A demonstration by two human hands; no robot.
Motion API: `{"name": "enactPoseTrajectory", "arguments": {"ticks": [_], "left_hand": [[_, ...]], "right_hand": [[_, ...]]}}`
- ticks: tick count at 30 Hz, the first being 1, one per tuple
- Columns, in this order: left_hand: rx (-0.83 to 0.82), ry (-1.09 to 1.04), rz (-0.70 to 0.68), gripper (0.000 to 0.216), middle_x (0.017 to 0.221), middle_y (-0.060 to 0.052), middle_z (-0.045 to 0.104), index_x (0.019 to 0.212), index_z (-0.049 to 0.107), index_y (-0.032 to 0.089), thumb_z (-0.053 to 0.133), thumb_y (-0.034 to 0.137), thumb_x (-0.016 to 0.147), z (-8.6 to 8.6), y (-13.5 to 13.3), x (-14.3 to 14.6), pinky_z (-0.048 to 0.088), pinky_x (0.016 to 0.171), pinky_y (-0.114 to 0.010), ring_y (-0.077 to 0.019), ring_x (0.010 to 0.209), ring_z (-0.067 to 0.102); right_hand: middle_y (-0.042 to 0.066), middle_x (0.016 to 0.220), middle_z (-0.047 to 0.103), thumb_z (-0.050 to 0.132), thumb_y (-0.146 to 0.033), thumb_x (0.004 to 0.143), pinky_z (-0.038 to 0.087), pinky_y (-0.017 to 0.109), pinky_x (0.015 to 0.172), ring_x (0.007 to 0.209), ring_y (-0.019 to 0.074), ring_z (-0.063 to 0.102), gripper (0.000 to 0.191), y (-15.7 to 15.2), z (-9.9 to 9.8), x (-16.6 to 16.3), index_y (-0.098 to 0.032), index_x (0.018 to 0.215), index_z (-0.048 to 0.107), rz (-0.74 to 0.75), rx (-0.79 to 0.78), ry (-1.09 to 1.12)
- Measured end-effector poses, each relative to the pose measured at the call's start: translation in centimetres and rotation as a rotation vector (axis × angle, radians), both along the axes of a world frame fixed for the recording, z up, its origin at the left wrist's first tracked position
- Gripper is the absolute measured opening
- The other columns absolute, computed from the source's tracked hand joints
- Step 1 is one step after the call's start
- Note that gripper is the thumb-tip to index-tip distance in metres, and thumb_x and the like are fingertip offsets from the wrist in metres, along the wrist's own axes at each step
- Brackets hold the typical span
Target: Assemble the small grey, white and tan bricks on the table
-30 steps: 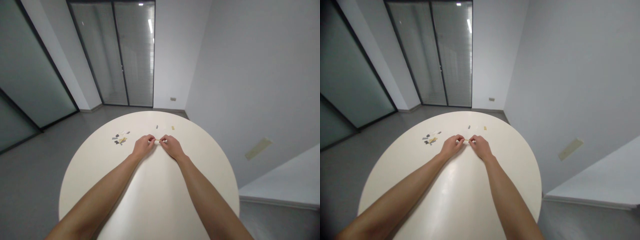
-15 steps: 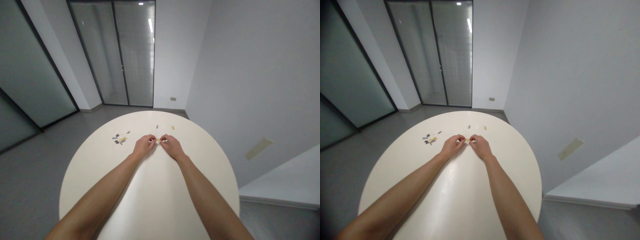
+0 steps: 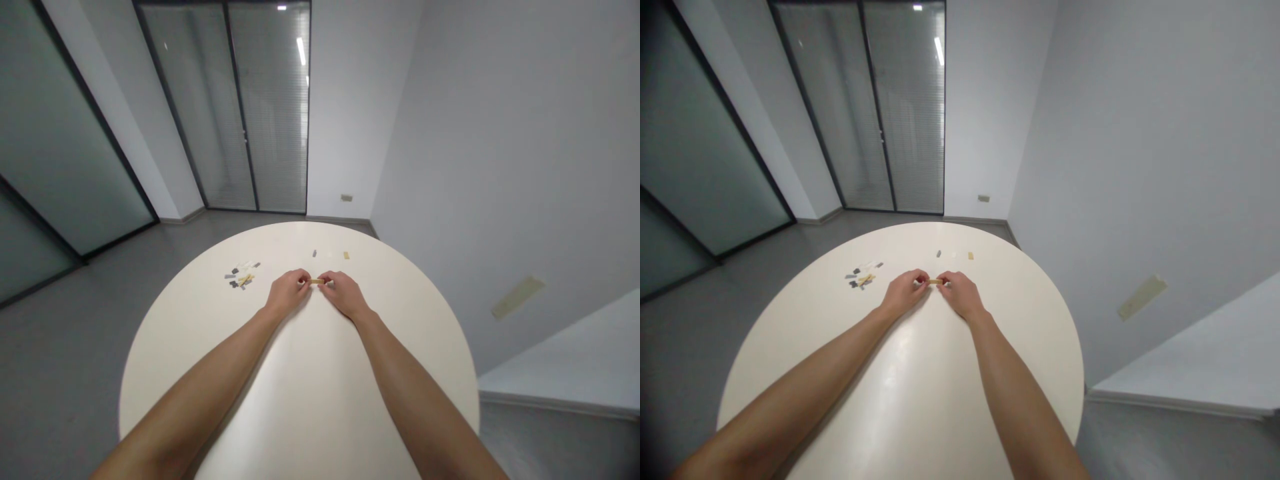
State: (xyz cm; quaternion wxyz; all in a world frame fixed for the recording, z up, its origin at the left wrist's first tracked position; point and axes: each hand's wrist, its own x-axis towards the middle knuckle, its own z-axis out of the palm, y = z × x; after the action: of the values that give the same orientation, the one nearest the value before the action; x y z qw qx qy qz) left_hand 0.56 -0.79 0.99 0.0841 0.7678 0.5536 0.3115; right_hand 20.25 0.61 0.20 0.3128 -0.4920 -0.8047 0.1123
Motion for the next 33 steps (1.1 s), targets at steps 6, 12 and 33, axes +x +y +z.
{"name": "enactPoseTrajectory", "arguments": {"ticks": [6, 12, 33], "left_hand": [[-0.005, 0.001, 0.011, 0.015, 0.1, -0.002, 0.073, 0.099, 0.068, 0.024, 0.057, 0.027, 0.089, -0.04, 0.09, 0.02, 0.047, 0.081, -0.03, -0.0204, 0.095, 0.065], [0.001, -0.002, -0.003, 0.016, 0.101, -0.002, 0.073, 0.1, 0.069, 0.024, 0.057, 0.027, 0.089, -0.04, 0.03, 0.02, 0.048, 0.083, -0.031, -0.0202, 0.096, 0.065], [-0.031, 0.031, 0.024, 0.024, 0.098, -0.004, 0.075, 0.101, 0.07, 0.025, 0.05, 0.037, 0.096, -0.18, 0.18, 0.16, 0.048, 0.077, -0.03, -0.0211, 0.091, 0.067]], "right_hand": [[0.002, 0.099, 0.072, 0.062, -0.031, 0.094, 0.044, 0.029, 0.08, 0.093, 0.018, 0.063, 0.013, -0.04, 0.0, -0.07, -0.027, 0.104, 0.069, -0.019, 0.006, -0.008], [0.001, 0.098, 0.071, 0.063, -0.033, 0.093, 0.044, 0.028, 0.078, 0.091, 0.0177, 0.063, 0.012, -0.02, -0.1, -0.07, -0.027, 0.102, 0.067, -0.063, 0.008, -0.019], [0.002, 0.096, 0.07, 0.065, -0.032, 0.092, 0.043, 0.028, 0.08, 0.092, 0.0176, 0.063, 0.007, 0.12, -0.13, 0.04, -0.025, 0.093, 0.067, -0.068, 0.032, -0.02]]}}
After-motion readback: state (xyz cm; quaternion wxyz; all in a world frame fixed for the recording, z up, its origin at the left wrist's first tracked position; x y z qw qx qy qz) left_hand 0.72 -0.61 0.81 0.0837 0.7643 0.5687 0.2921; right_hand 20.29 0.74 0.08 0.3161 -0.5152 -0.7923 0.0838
